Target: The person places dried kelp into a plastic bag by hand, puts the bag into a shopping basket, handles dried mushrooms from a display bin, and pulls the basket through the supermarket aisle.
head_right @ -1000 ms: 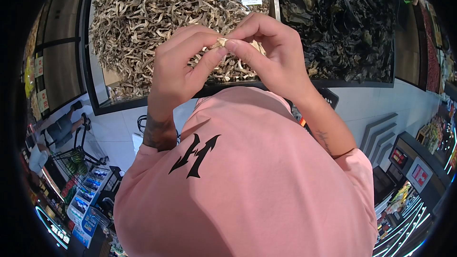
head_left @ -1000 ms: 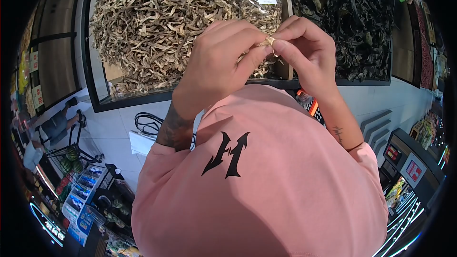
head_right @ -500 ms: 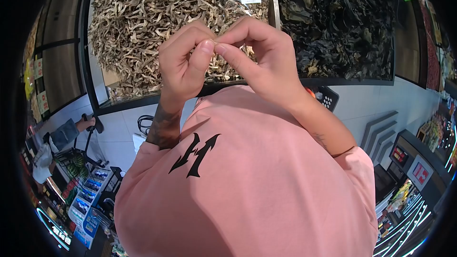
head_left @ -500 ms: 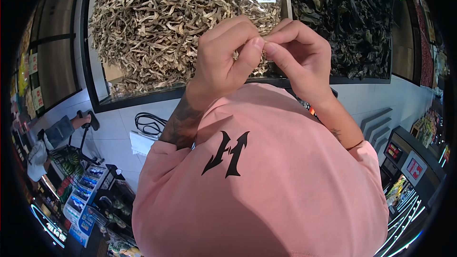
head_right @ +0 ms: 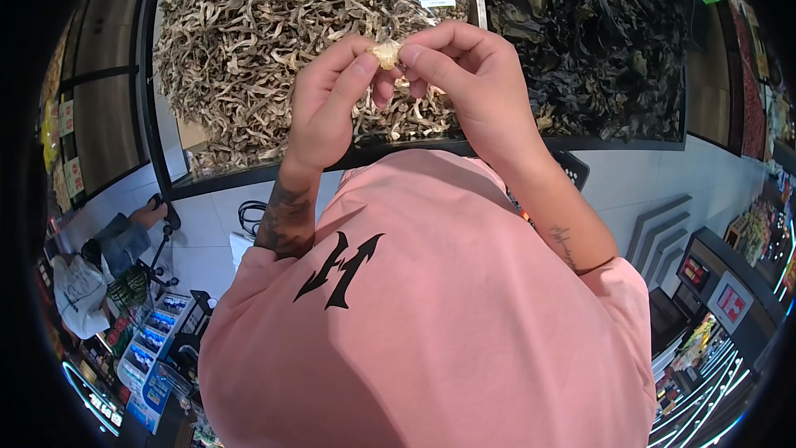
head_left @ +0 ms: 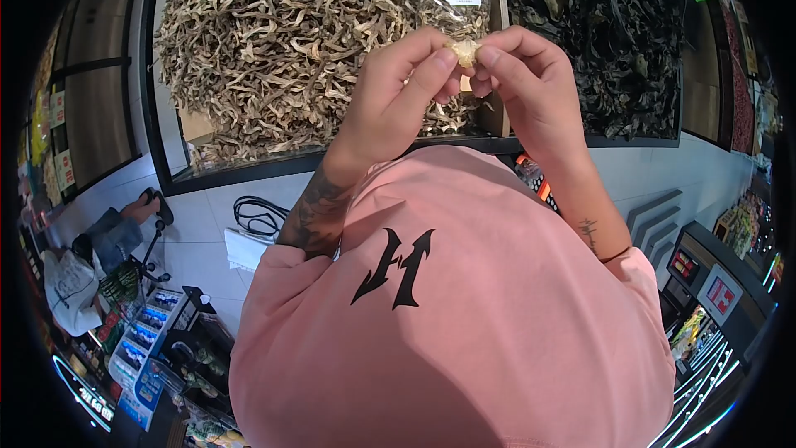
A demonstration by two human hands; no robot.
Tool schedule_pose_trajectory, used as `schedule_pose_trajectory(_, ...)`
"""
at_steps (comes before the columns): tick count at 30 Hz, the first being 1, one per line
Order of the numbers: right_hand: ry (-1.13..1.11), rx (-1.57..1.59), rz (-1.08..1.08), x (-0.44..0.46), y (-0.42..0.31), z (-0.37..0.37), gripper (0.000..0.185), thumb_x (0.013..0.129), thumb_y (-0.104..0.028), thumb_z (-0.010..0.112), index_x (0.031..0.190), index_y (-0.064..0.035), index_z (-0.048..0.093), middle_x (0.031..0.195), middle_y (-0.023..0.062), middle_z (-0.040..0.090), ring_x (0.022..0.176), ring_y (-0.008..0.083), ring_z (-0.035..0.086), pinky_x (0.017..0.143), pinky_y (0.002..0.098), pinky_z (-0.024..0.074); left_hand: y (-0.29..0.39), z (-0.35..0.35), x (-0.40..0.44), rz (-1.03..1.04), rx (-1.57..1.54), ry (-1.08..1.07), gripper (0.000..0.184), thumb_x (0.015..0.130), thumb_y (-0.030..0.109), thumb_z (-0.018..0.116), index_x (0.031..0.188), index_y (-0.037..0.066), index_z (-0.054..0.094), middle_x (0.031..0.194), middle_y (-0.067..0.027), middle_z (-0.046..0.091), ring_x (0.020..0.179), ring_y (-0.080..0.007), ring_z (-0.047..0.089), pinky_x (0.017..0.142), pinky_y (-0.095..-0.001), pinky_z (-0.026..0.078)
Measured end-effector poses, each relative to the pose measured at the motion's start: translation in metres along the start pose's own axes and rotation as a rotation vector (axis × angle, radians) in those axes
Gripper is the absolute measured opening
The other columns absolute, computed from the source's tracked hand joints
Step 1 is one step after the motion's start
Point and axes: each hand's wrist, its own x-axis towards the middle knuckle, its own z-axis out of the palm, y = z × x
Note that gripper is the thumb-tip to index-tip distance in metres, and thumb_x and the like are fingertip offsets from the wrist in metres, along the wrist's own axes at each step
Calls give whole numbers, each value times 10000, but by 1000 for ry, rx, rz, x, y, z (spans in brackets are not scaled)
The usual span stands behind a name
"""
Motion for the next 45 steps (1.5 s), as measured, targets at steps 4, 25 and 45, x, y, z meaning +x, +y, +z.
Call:
schedule_pose_trajectory(4, 7, -6, 40, -2, -3, 1, 126, 889, -78, 680, 966, 20, 677, 802, 51, 672, 712, 99, 597, 668, 231, 486, 1, 1, 0, 6, 68, 1, 238, 1003, 174, 499, 907, -13, 611, 736, -21, 591, 669, -66, 542, 608, -219, 445)
schedule_pose_trajectory(25, 61, -334, -78, -2, 6, 0, 85, 874, -62, 695, 919, -5, 652, 835, 10, 658, 746, 46, 584, 670, 203, 467, -6, 3, 2, 149, 394, 142, 87, 836, 51, 691, 894, -1, 651, 787, -55, 665, 699, -116, 627, 640, -263, 499)
schedule_pose_trajectory(45, -11, -477, 51, 21, 42, -14, 246, 905, -107, 660, 1115, 21, 654, 910, 71, 676, 805, 134, 633, 741, 279, 516, -13, -16, -4, 204, 486, 176, 71, 877, 44, 665, 916, 0, 625, 839, -58, 641, 762, -125, 593, 718, -264, 484)
